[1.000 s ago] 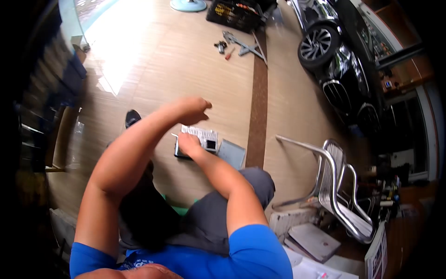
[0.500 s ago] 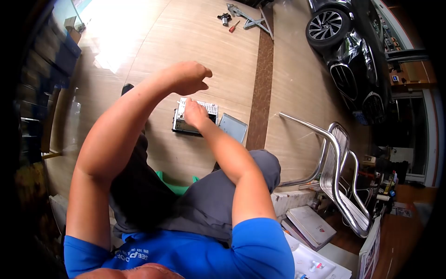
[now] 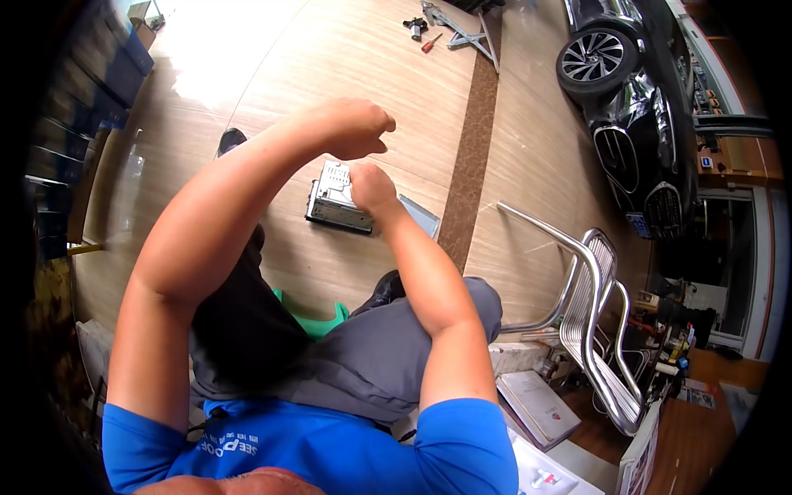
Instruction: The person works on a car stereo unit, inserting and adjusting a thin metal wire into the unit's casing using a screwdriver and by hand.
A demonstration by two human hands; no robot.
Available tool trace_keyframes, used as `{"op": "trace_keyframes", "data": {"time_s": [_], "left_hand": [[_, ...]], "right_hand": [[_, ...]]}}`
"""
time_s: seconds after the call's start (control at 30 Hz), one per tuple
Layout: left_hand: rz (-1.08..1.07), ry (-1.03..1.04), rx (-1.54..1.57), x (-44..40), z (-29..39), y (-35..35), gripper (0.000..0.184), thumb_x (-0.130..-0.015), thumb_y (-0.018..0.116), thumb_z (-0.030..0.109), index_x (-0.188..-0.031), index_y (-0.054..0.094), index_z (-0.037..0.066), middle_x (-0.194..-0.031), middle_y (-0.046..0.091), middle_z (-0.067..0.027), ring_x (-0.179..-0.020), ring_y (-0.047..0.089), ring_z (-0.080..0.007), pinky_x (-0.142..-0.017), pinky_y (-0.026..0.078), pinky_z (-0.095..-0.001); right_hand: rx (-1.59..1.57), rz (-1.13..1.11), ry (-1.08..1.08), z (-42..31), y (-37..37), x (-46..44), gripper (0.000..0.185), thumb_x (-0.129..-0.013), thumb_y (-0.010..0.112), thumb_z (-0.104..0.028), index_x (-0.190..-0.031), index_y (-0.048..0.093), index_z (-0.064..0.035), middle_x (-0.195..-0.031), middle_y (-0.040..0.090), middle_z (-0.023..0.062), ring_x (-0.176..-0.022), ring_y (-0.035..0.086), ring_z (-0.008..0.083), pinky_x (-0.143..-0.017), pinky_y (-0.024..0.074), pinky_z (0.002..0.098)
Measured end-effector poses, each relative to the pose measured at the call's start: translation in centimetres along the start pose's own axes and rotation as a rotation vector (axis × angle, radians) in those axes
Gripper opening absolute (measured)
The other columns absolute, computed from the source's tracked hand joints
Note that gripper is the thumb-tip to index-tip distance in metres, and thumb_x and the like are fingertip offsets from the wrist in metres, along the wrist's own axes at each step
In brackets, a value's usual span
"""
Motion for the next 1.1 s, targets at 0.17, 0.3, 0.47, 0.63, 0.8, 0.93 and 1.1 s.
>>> {"op": "trace_keyframes", "data": {"time_s": [0.17, 0.3, 0.47, 0.63, 0.8, 0.93, 1.1], "left_hand": [[-0.02, -0.005, -0.013, 0.1, 0.3, 0.0, 0.034, -0.088, 0.067, 0.023, -0.116, 0.065, 0.005, -0.105, 0.069, -0.0174, -0.101, 0.064, -0.0358, -0.085, 0.051, -0.0446], [-0.003, 0.001, -0.008, 0.0, 0.1, 0.0, 0.031, -0.088, 0.067, 0.024, -0.112, 0.066, 0.005, -0.102, 0.069, -0.0174, -0.099, 0.064, -0.036, -0.084, 0.051, -0.0455], [-0.001, 0.015, -0.011, 0.0, 0.0, 0.0, 0.026, -0.088, 0.067, 0.025, -0.103, 0.066, 0.004, -0.096, 0.069, -0.0177, -0.094, 0.065, -0.0369, -0.08, 0.052, -0.0468], [-0.015, -0.005, -0.008, 0.3, -0.1, -0.2, 0.026, -0.088, 0.067, 0.025, -0.103, 0.067, 0.004, -0.098, 0.069, -0.0182, -0.096, 0.065, -0.037, -0.081, 0.051, -0.0467], [-0.02, -0.01, 0.003, 0.6, 0.0, -0.4, 0.026, -0.089, 0.067, 0.025, -0.104, 0.067, 0.004, -0.1, 0.069, -0.0182, -0.098, 0.065, -0.0367, -0.083, 0.051, -0.0465], [-0.046, -0.02, -0.008, 0.6, 0.0, -0.3, 0.027, -0.089, 0.067, 0.025, -0.105, 0.067, 0.004, -0.101, 0.069, -0.0179, -0.099, 0.065, -0.0364, -0.084, 0.051, -0.0461], [-0.049, -0.021, -0.013, 0.5, 0.0, -0.1, 0.027, -0.088, 0.067, 0.025, -0.106, 0.067, 0.005, -0.101, 0.069, -0.0178, -0.099, 0.065, -0.0361, -0.084, 0.051, -0.0457]], "right_hand": [[-0.186, 0.064, -0.137, -1.6, -0.3, -0.9, 0.015, -0.077, 0.056, -0.001, -0.089, 0.065, 0.0001, -0.093, 0.064, 0.0245, -0.089, 0.061, 0.0401, -0.079, 0.0485, 0.0469], [-0.246, 0.081, -0.188, -3.1, 0.1, -1.6, 0.016, -0.081, 0.057, -0.001, -0.094, 0.066, 0.0008, -0.099, 0.063, 0.0246, -0.094, 0.06, 0.0412, -0.083, 0.0473, 0.0475], [-0.186, 0.062, -0.192, -2.7, 2.3, -2.4, 0.013, -0.087, 0.055, -0.007, -0.097, 0.061, -0.0002, -0.097, 0.063, 0.0257, -0.094, 0.06, 0.0437, -0.082, 0.047, 0.051], [-0.127, 0.052, -0.185, -3.0, 2.7, -2.6, 0.014, -0.091, 0.051, -0.012, -0.094, 0.058, -0.0007, -0.093, 0.063, 0.0278, -0.093, 0.061, 0.0449, -0.08, 0.0475, 0.0528], [-0.129, 0.03, -0.157, -3.1, 2.6, -2.5, 0.013, -0.091, 0.051, -0.012, -0.095, 0.057, -0.0009, -0.096, 0.063, 0.0284, -0.095, 0.061, 0.0446, -0.081, 0.0475, 0.0526], [-0.136, 0.045, -0.18, -3.0, 2.6, -2.5, 0.012, -0.091, 0.05, -0.011, -0.095, 0.056, -0.001, -0.096, 0.062, 0.0287, -0.093, 0.06, 0.0454, -0.08, 0.0476, 0.0527], [-0.189, -0.065, -0.105, -2.4, 4.0, -2.8, 0.032, -0.098, 0.032, -0.02, -0.114, 0.054, -0.0034, -0.119, 0.057, 0.03, -0.114, 0.054, 0.0448, -0.096, 0.0422, 0.0499]]}}
Point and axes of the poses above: each hand's wrist, its own x-axis away from the middle knuckle, its own y-axis out of the palm, z = x × y, the point moved 9 cm from there along -x, towards the middle knuckle
